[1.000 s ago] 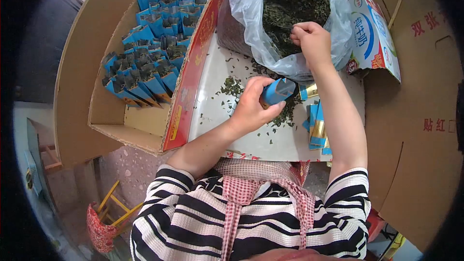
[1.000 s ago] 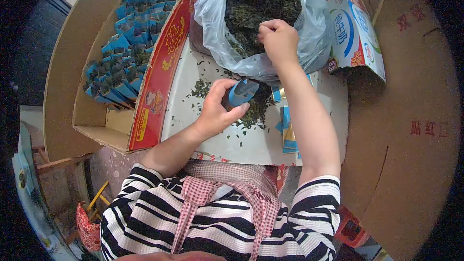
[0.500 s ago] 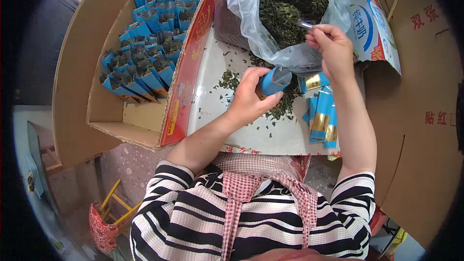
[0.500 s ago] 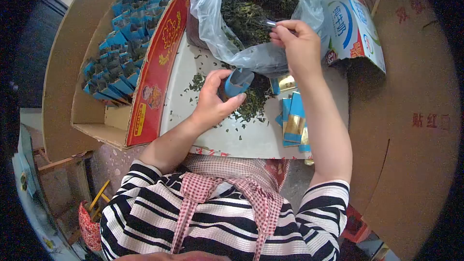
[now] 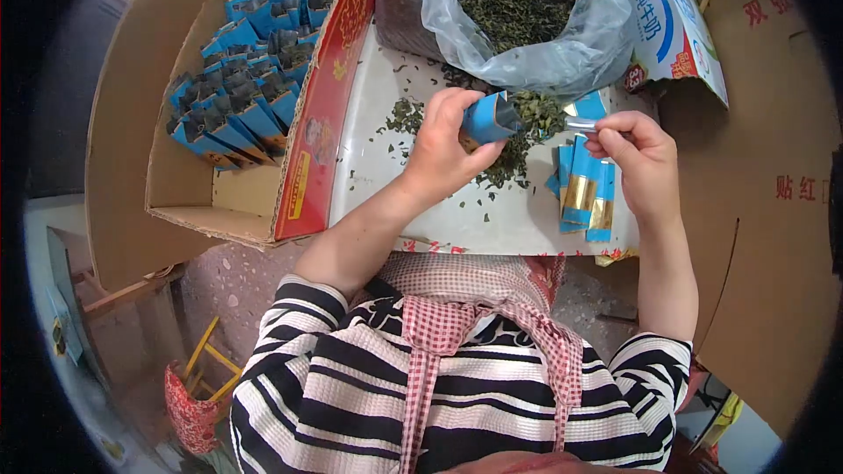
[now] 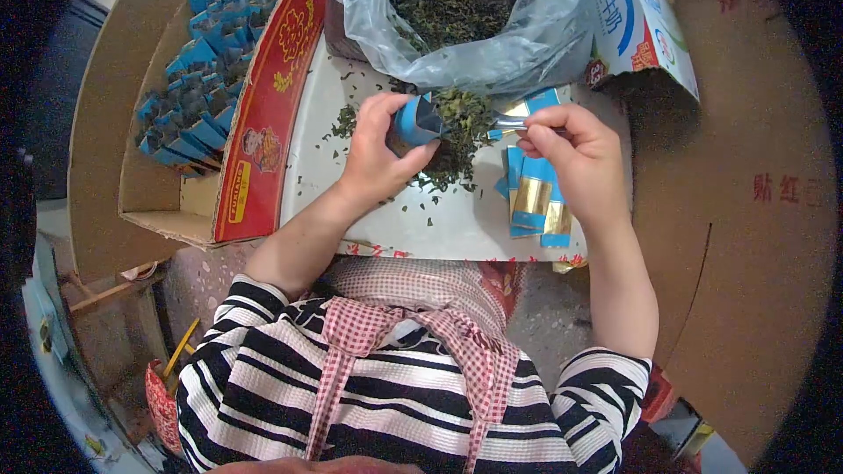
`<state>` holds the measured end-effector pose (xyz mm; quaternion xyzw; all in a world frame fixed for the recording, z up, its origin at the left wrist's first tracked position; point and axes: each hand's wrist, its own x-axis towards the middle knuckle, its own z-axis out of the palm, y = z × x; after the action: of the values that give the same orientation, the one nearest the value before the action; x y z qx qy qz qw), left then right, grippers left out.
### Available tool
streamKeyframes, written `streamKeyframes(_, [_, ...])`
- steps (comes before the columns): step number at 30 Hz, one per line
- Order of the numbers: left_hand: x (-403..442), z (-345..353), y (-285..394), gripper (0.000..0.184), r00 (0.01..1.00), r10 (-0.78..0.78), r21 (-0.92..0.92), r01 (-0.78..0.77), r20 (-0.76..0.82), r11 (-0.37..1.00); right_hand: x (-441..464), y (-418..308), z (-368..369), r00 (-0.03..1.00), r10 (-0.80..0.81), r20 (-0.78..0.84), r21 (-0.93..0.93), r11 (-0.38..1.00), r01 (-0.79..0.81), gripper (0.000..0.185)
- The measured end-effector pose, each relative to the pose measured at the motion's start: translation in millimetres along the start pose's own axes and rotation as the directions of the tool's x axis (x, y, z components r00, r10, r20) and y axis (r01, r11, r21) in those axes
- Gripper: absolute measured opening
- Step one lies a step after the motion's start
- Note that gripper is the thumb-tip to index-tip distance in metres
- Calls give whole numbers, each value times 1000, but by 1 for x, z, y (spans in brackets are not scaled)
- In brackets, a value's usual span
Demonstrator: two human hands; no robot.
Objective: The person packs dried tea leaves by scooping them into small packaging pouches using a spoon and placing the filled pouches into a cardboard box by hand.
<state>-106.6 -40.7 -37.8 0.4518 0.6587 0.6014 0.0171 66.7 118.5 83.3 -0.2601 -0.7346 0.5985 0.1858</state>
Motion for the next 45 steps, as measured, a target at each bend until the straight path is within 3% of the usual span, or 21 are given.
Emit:
streamKeyframes(8, [-4, 0, 0, 60, 996, 76, 23, -77, 40, 997, 6, -29, 4, 992, 90, 84, -168, 983, -75, 6])
streamKeyframes(10, [-5, 1, 2, 62, 993, 99, -7, -99, 58, 995, 13, -37, 5, 974, 85, 209, -347, 938, -7, 5])
streamKeyframes(13, [-7, 1, 8, 65, 993, 86, -27, -84, 85, 996, 24, -44, 12, 961, 91, 261, -435, 900, 33, 9])
streamKeyframes(17, [-8, 0, 9, 65, 991, 51, -66, -44, 120, 997, 35, -48, 28, 953, 171, 249, -446, 894, -44, 12])
streamKeyframes(19, [-6, -2, 8, 65, 990, 50, -71, -42, 129, 997, 40, -47, 34, 942, 305, 142, -350, 905, -240, 13])
streamKeyframes(24, [-4, -3, 10, 59, 993, 22, -82, -12, 115, 997, 53, -43, 11, 924, 363, 116, -122, 929, -350, 17])
streamKeyframes(28, [-3, -3, 6, 58, 994, 8, -90, 2, 112, 996, 64, -45, -3, 954, 276, 120, 81, 955, -287, 12])
streamKeyframes(30, [-2, -5, 9, 58, 987, -58, -111, 75, 151, 991, 75, -41, 6, 979, 146, -141, 133, 983, -128, 10])
streamKeyframes(32, [-3, -4, 9, 58, 987, -58, -124, 77, 151, 989, 93, -24, 6, 982, 89, -169, 90, 993, -75, 10])
streamKeyframes(34, [-3, -3, 7, 58, 987, -55, -135, 76, 152, 988, 111, -8, 10, 985, -92, -146, -353, 935, 35, 12])
streamKeyframes(35, [-3, -3, 6, 57, 988, -42, -124, 60, 146, 991, 119, -2, 15, 985, -96, -146, -351, 936, 39, 12])
streamKeyframes(37, [-2, -4, 6, 57, 990, -27, -109, 43, 138, 993, 132, 7, 30, 976, -219, -11, -701, 697, 149, 15])
streamKeyframes(39, [-1, -4, 9, 58, 986, -87, -141, 107, 141, 984, 140, 13, 45, 980, -197, -13, -700, 702, 131, 14])
streamKeyframes(42, [-1, -4, 9, 58, 989, -66, -122, 82, 133, 989, 154, 27, 65, 978, -196, -74, -660, 745, 99, 13])
streamKeyframes(44, [0, -5, 11, 57, 989, -62, -117, 78, 132, 990, 163, 34, 73, 979, -116, -169, -387, 921, 43, 12])
streamKeyframes(45, [1, -5, 11, 55, 990, -59, -112, 74, 132, 991, 164, 32, 78, 979, -117, -169, -385, 922, 43, 12])
